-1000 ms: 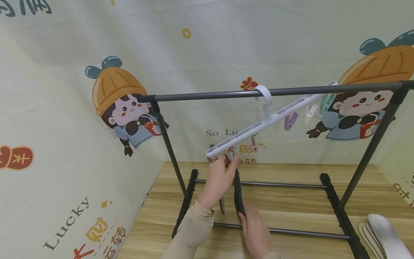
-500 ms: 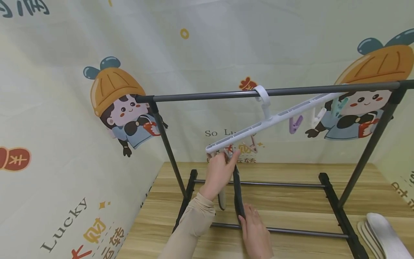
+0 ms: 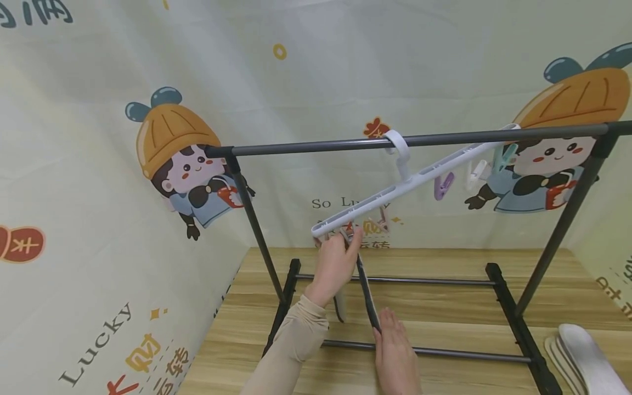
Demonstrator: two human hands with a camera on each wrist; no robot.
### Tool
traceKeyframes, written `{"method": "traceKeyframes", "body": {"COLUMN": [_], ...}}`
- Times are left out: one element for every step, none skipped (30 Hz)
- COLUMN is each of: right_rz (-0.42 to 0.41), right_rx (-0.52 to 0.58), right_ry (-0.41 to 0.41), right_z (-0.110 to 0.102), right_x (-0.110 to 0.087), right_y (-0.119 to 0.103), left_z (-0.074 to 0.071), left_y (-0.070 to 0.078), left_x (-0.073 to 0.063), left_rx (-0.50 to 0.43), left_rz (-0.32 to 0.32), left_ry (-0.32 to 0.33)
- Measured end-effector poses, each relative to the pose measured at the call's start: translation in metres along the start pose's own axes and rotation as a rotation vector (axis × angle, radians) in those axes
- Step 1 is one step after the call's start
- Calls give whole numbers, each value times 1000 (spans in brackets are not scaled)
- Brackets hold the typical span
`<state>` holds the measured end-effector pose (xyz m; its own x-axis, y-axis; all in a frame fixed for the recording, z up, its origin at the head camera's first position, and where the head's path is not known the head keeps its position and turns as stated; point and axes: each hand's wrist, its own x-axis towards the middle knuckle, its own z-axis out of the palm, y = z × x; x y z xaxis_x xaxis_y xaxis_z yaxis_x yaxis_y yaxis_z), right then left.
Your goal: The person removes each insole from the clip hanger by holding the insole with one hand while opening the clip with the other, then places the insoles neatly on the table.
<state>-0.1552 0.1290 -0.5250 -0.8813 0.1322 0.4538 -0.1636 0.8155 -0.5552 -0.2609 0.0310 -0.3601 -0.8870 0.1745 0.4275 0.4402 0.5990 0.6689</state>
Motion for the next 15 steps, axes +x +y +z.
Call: {"method": "traceKeyframes", "body": {"right_rz": [-8,-17,-26,-34,-41,-48,-55,-60,-62,-65,-67,-68,-69,-70,-73], "right_rx": [-4,-7,-9,-10,-12,-16,-16,-16,-18,-20,-22,-24,-26,-28,-31], "right_ry": [11,23,35,47,59,69,80,90,99,107,113,119,124,128,136], "right_z": [1,1,1,1,2,2,3,3,3,3,3,3,3,4,4], "right_x": [-1,-1,-2,-2,-3,-3,-4,-5,-5,-6,-7,-7,-8,-8,-9], "right_y": [1,1,2,2,2,3,3,3,4,4,5,5,5,6,6], "left_z": [0,0,0,0,0,0,0,0,0,0,0,0,0,0,0], "left_y": [0,0,0,0,0,0,0,0,0,0,0,0,0,0,0], "left_x": [0,0,-1,-1,-1,-1,-1,-2,-2,-2,-2,-2,-2,-2,-2], "left_rx": [0,3,2,3,5,5,-1,-3,-6,-8,-8,-10,-9,-7,-5], "left_rz": [-3,-3,-6,-5,-5,-6,-9,-9,-9,-11,-14,-16,-20,-22,-24], "left_ry": [-2,1,1,3,5,5,2,-1,-6,-10,-14,-17,-21,-23,-24]}}
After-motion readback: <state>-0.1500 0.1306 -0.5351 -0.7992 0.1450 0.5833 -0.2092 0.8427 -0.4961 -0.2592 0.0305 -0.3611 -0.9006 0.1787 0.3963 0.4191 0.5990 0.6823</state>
